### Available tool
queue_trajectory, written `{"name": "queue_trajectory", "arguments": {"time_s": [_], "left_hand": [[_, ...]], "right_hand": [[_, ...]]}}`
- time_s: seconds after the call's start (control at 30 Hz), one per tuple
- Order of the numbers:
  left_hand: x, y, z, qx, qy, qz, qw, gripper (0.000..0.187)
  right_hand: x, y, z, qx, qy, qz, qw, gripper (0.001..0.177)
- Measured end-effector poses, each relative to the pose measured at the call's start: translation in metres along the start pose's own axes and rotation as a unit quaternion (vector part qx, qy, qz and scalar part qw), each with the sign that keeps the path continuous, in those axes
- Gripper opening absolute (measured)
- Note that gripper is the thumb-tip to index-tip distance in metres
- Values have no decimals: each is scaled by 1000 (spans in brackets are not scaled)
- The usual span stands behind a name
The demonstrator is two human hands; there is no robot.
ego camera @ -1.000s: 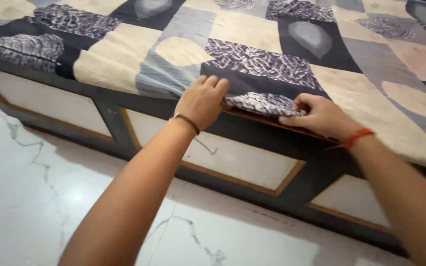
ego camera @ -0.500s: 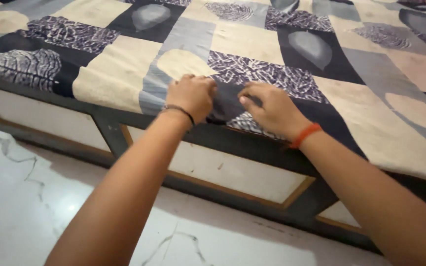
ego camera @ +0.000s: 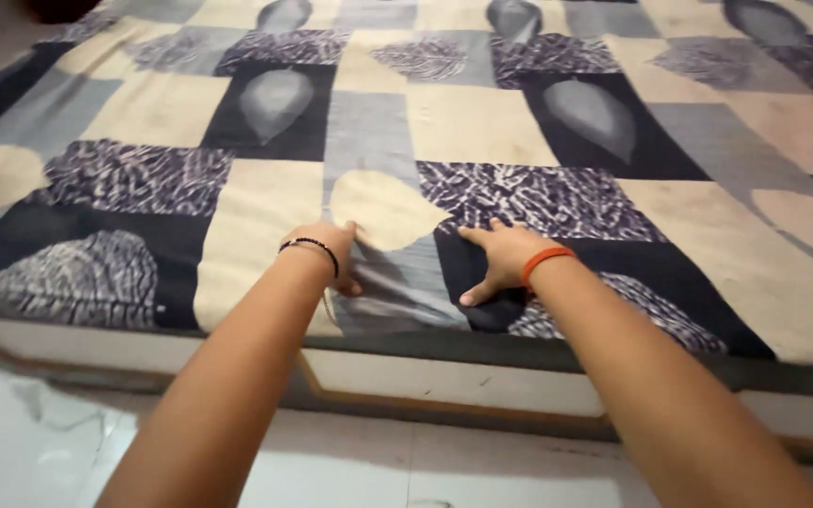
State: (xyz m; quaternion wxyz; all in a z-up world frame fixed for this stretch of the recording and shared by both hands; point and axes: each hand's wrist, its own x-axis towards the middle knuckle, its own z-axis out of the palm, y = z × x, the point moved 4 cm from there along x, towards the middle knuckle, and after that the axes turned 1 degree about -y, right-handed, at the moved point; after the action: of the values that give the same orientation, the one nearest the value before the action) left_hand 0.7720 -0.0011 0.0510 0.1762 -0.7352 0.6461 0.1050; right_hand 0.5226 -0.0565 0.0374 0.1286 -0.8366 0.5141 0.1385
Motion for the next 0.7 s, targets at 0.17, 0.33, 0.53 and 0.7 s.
{"name": "queue_trajectory", "arguments": {"time_s": [0.17, 0.33, 0.53, 0.7], "left_hand": [[4, 7, -16, 25, 8, -7, 1000, 80], [0, 1, -22, 42, 17, -11, 999, 78], [-43, -11, -31, -33, 17, -72, 997, 102], [-37, -29, -6, -76, 20, -77, 994, 122]], "right_hand": [[-10, -13, -4, -16, -3, 54, 998, 128], [-31, -27, -15, -43, -14, 88, 995, 134], [-16, -40, -32, -136, -88, 96, 982, 130], [41, -38, -48, -106, -60, -38, 992, 105]]}}
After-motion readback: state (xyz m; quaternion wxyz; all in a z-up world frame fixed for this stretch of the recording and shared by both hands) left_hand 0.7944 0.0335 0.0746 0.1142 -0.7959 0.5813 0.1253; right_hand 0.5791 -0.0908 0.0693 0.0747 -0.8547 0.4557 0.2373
